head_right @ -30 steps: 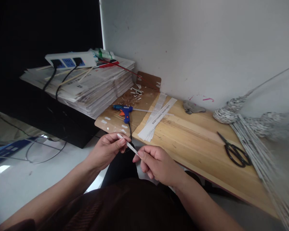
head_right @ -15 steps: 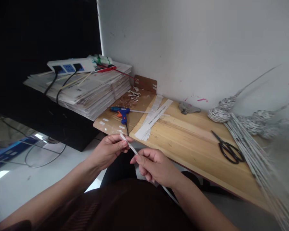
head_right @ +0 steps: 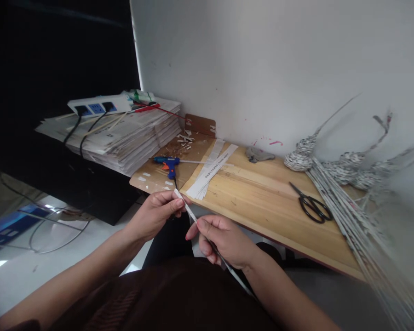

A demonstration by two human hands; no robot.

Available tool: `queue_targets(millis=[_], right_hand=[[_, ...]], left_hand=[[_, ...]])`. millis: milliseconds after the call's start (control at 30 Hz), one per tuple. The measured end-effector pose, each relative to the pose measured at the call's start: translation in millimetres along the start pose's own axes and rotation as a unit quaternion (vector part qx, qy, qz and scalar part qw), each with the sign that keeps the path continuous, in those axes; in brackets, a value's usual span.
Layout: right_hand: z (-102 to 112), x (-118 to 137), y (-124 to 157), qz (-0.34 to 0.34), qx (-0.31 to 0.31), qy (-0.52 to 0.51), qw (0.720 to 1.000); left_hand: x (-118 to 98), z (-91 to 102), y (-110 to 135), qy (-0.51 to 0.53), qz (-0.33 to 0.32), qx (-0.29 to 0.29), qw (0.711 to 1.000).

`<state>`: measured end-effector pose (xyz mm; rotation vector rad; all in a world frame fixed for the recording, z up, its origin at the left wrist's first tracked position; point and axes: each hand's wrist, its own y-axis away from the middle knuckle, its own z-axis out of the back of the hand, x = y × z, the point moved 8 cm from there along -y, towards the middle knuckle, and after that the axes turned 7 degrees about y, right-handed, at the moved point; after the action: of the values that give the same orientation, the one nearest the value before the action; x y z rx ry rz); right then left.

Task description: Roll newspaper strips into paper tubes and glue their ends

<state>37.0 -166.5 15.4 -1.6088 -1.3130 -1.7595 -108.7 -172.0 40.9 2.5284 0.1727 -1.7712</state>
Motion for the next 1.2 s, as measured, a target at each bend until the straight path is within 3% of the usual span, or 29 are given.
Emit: queue_targets(millis=[233, 500, 767, 1000, 1200], right_hand=[[-2.7, -2.0, 8.7, 0.028, 0.003, -0.056, 0.998], [-9.9, -4.5, 20.7, 0.033, 0.012, -0.067, 0.997], [-3.5, -12.0, 19.7, 0.045, 0.035, -0.143, 0.988], [2.6, -19.0, 10.2, 0.042, 0.047, -0.148, 0.987], [20.8, -28.2, 8.1, 0.008, -0.015, -0.011, 1.0]], left_hand=[[2.5, -11.0, 11.8, 0.029, 0.033, 0.029, 0.999], [4.4, -20.3, 16.9, 0.01, 0.021, 0.012, 1.0], [14.2, -35.6, 16.3, 0.083, 0.075, 0.101, 0.989], [31.0, -27.5, -2.6, 0.115, 0.096, 0.059, 0.987], [36.4, -20.2, -12.4, 0.115, 0.093, 0.019, 0.989]])
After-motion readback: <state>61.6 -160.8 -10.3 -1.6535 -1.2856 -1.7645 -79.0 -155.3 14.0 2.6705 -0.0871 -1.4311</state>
